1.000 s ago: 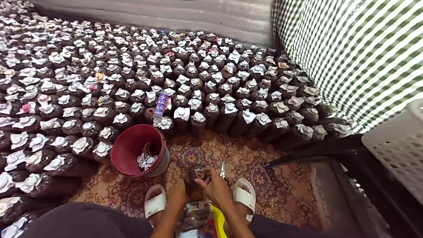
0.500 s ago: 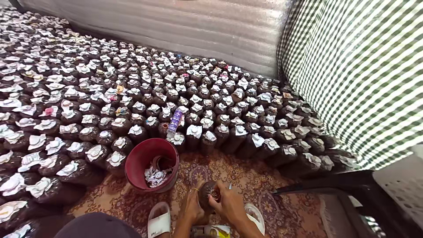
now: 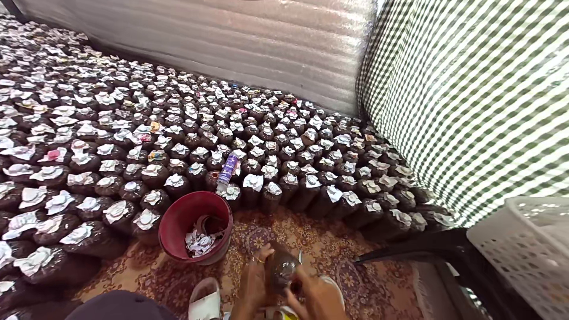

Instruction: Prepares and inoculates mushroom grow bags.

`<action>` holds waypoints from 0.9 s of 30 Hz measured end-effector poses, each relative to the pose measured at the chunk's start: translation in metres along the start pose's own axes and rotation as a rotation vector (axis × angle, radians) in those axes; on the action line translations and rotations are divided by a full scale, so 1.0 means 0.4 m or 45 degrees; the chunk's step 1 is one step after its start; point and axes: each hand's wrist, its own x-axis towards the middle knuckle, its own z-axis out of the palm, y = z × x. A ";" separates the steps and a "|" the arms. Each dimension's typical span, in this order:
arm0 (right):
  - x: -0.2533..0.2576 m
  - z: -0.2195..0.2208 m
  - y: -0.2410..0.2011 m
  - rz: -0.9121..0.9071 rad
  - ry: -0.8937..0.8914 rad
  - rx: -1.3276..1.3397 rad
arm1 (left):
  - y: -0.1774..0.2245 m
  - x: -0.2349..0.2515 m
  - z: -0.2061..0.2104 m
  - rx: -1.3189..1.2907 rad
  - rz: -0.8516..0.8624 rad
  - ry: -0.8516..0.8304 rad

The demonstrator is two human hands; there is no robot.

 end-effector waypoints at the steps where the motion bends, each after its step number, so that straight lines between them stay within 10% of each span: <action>1: -0.005 0.001 0.035 0.052 0.033 -0.003 | 0.014 0.022 -0.021 0.179 0.018 -0.032; 4: 0.069 -0.003 0.105 0.289 -0.011 0.112 | 0.078 0.051 -0.027 0.479 -0.276 -0.223; 7: 0.169 0.022 0.034 0.427 -0.226 0.242 | 0.075 -0.013 0.030 0.048 -0.596 -0.314; 9: 0.170 0.070 -0.013 0.389 -0.280 0.240 | 0.022 -0.069 0.072 -0.263 -0.516 -0.154; 13: 0.106 0.144 0.053 0.514 -0.267 0.344 | -0.009 -0.020 0.052 0.187 -0.697 -0.481; 19: 0.110 0.257 0.070 0.628 -0.316 0.274 | -0.040 -0.025 0.052 0.225 -0.549 -0.336; 27: 0.111 0.163 0.117 0.720 -0.572 0.573 | -0.037 -0.009 0.034 0.224 -0.504 -0.406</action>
